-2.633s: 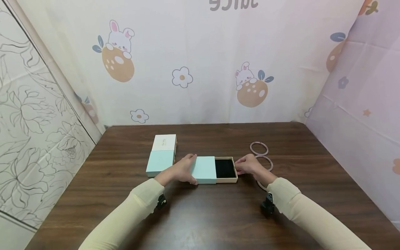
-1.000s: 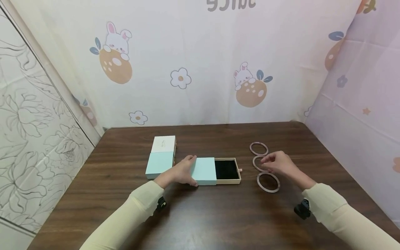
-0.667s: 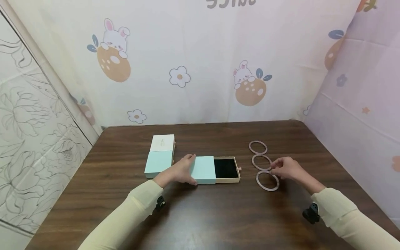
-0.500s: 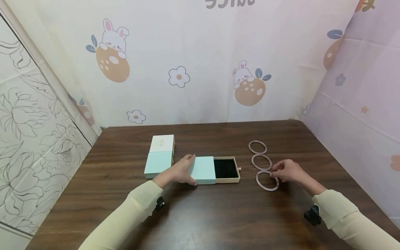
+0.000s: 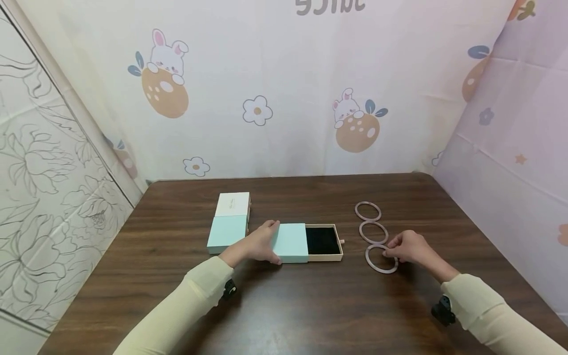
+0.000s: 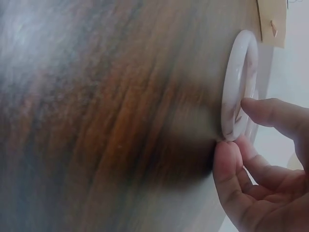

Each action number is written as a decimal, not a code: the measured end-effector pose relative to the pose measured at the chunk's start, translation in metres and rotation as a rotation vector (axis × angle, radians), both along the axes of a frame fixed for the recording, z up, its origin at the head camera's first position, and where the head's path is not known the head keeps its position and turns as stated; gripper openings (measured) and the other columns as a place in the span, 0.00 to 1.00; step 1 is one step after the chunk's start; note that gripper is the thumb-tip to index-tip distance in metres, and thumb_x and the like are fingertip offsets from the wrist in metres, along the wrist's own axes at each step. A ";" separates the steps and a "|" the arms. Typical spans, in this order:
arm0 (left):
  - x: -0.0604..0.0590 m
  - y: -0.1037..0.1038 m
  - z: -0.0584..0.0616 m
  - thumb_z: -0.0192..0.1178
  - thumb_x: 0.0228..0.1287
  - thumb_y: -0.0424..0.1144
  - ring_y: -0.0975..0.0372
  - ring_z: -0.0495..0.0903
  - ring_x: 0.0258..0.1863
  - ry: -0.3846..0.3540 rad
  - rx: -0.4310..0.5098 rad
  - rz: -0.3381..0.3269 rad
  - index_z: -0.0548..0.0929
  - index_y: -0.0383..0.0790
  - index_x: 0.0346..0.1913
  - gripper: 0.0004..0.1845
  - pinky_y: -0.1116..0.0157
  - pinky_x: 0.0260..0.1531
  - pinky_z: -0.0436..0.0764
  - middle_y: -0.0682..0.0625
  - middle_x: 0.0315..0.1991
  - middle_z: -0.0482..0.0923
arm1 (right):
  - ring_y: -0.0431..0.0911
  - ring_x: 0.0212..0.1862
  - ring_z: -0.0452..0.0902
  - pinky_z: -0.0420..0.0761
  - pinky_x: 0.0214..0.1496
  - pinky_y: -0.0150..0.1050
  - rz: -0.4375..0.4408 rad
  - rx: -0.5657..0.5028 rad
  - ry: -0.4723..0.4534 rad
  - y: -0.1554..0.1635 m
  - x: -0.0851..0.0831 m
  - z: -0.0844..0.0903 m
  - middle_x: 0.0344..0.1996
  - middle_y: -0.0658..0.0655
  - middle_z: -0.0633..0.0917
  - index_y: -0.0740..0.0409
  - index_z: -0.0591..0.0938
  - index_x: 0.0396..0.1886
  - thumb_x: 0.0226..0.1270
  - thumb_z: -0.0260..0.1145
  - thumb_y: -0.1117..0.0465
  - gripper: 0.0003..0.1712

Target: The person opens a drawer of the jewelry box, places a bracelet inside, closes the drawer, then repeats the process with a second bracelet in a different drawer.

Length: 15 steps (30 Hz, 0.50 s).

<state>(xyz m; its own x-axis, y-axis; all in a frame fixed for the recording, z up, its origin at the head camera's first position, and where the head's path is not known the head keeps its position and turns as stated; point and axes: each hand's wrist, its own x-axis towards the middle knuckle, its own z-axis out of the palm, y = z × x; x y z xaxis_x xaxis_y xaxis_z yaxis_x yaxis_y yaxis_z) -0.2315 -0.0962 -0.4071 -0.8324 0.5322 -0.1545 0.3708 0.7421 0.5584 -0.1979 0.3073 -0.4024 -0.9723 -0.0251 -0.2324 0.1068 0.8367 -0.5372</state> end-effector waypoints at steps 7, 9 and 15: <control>0.001 0.001 -0.001 0.82 0.52 0.41 0.42 0.68 0.74 -0.006 -0.017 -0.005 0.54 0.22 0.80 0.60 0.47 0.72 0.72 0.28 0.79 0.57 | 0.41 0.23 0.81 0.81 0.28 0.37 -0.007 0.007 0.020 0.003 0.000 -0.004 0.22 0.52 0.87 0.70 0.89 0.32 0.63 0.73 0.64 0.09; 0.000 0.002 -0.001 0.82 0.52 0.41 0.42 0.69 0.74 0.001 -0.021 -0.003 0.55 0.23 0.80 0.60 0.47 0.72 0.72 0.28 0.79 0.57 | 0.41 0.23 0.81 0.81 0.28 0.37 -0.001 0.002 0.027 0.003 0.000 -0.004 0.21 0.52 0.87 0.70 0.89 0.32 0.64 0.72 0.65 0.09; 0.000 0.001 0.001 0.82 0.52 0.40 0.43 0.69 0.74 0.012 -0.017 0.010 0.55 0.23 0.80 0.60 0.48 0.71 0.72 0.29 0.79 0.58 | 0.41 0.24 0.80 0.80 0.29 0.37 0.022 -0.002 0.048 0.003 -0.001 -0.003 0.21 0.50 0.86 0.69 0.89 0.31 0.65 0.70 0.65 0.09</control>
